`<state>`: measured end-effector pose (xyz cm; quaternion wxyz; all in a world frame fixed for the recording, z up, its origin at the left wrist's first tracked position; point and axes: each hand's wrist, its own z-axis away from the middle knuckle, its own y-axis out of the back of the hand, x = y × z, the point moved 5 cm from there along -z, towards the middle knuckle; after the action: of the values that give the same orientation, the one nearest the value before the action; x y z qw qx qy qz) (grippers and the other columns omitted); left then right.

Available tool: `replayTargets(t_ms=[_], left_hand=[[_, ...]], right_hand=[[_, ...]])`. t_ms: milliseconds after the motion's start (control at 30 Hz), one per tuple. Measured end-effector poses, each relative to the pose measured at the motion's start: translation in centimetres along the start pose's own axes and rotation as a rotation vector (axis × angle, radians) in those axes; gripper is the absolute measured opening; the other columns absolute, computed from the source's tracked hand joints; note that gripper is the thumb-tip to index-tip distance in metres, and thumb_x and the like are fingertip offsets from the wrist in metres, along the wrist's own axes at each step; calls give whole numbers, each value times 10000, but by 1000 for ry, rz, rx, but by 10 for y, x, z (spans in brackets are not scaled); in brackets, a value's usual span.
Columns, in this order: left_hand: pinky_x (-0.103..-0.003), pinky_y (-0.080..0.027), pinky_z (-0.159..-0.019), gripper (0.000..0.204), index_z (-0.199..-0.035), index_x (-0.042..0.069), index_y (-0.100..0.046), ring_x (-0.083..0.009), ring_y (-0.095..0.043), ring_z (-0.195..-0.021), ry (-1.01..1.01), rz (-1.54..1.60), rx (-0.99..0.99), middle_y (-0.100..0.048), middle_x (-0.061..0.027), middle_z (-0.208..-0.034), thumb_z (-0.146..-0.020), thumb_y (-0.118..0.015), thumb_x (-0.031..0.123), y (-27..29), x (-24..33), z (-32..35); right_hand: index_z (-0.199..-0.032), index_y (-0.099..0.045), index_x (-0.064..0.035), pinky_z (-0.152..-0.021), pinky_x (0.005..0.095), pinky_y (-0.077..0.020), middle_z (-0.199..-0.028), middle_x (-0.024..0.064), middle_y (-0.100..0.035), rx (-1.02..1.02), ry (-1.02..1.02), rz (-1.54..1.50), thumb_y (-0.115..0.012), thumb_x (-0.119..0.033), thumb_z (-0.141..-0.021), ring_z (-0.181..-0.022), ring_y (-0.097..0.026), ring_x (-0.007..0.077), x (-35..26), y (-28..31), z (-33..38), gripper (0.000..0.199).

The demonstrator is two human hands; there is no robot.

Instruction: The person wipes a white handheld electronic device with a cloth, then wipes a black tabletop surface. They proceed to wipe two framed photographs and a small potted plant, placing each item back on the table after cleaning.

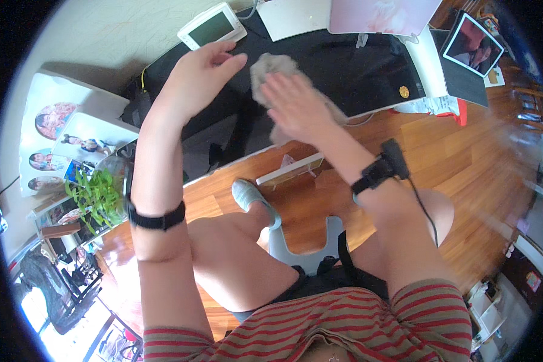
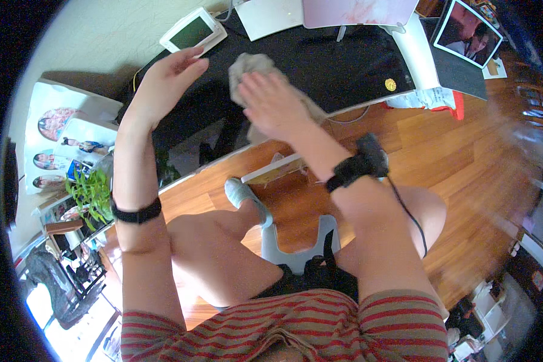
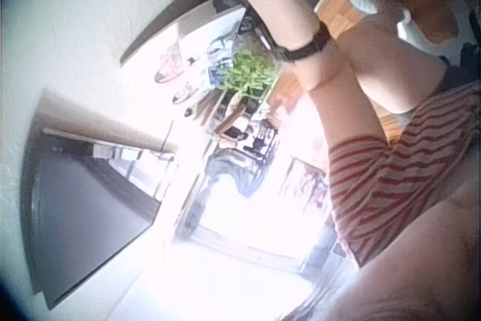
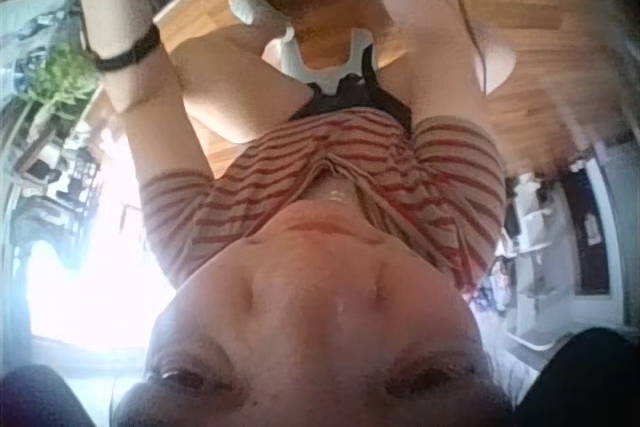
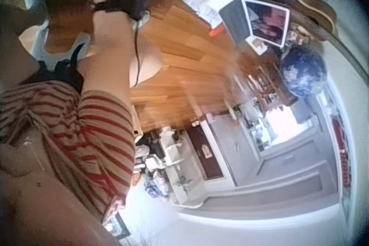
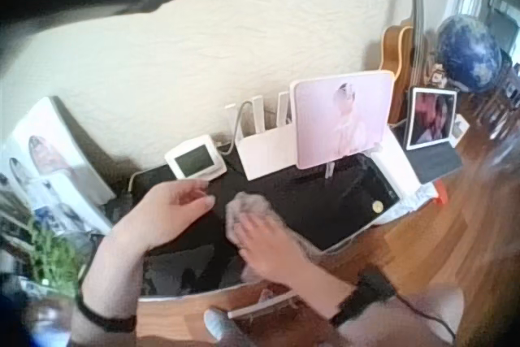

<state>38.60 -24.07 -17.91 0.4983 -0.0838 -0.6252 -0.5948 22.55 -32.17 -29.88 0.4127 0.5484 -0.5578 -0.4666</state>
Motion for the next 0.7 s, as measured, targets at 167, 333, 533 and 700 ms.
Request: replayTargets(t_ms=[167, 333, 533, 700], left_hand=[[-288, -427, -981, 427, -1357, -10, -499, -145, -568, -1101, 83, 229, -30, -622, -117, -1208, -973, -583, 159, 12, 15, 103], [-272, -442, -926, 444, -1376, 15, -488, -133, -586, -1056, 176, 437, 79, -614, -112, -1234, -984, -570, 206, 1, 12, 174], [-294, -482, -900, 465, -1336, 25, -541, -165, -611, -1030, 172, 323, 39, -652, -122, -1145, -932, -643, 230, -41, -13, 195], [-346, -502, -884, 547, -1356, 30, -518, -253, -640, -1018, 180, -61, -125, -645, -175, -1171, -908, -645, 316, -69, -16, 188]], right_hand=[[-1257, -568, -38, -1122, 452, -258, -1359, 116, -531, 105, 145, -273, -546, -283, -904, -1313, -442, 255, -117, -6, -18, 431], [-1128, -655, -77, -1020, 469, -363, -1265, 142, -585, 29, 128, -812, -534, -279, -904, -1164, -547, 303, -184, -6, -7, 325], [-1022, -679, -34, -884, 473, -456, -1070, 229, -653, -563, -161, -982, -334, -357, -1012, -1009, -616, 377, -164, 0, 115, 472], [-1099, -635, -18, -800, 444, -527, -1006, 233, -655, -549, -398, -510, -501, -256, -892, -925, -654, 366, -43, 24, 219, 343]])
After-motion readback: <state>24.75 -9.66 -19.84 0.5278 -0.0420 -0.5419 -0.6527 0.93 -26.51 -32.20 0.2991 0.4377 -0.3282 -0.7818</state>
